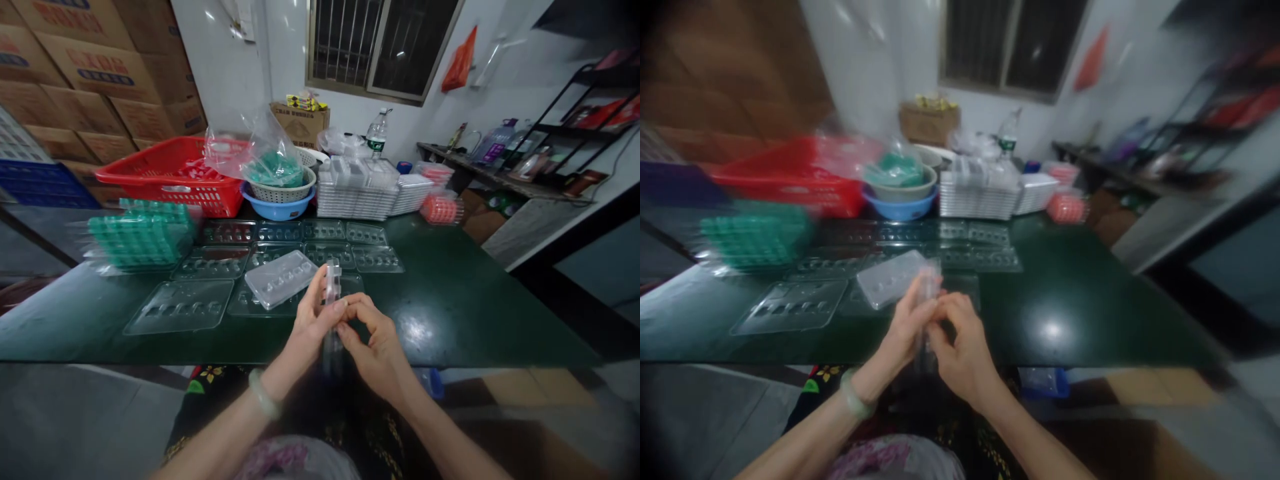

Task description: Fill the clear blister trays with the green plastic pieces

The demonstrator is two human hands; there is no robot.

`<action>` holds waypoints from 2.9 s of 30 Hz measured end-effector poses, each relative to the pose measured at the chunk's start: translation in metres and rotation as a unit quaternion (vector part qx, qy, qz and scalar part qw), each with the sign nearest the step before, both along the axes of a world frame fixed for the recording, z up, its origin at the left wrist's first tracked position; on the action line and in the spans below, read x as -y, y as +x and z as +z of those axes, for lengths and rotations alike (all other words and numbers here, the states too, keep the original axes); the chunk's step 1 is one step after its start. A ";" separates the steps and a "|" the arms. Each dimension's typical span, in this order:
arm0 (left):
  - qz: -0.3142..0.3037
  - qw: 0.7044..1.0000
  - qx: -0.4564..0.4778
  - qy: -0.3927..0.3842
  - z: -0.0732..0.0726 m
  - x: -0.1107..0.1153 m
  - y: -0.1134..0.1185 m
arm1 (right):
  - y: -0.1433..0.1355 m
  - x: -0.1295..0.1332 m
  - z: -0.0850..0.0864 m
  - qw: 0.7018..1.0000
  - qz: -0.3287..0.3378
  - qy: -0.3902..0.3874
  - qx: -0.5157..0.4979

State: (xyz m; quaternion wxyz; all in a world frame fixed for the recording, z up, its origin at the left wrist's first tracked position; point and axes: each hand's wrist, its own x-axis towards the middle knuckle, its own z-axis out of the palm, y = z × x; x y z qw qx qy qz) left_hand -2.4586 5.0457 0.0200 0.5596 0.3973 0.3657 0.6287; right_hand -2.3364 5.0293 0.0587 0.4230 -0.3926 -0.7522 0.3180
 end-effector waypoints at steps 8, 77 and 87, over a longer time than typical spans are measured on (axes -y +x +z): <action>0.023 0.985 0.169 0.010 -0.001 -0.013 -0.052 | 0.098 -0.010 -0.012 0.913 -0.197 0.138 0.330; 0.042 0.930 -0.356 0.080 0.015 -0.001 -0.042 | -0.021 -0.047 -0.007 0.960 0.086 -0.230 -0.136; -0.032 0.997 -0.047 -0.042 0.009 0.020 -0.037 | -0.031 -0.015 -0.007 0.964 0.124 -0.223 -0.080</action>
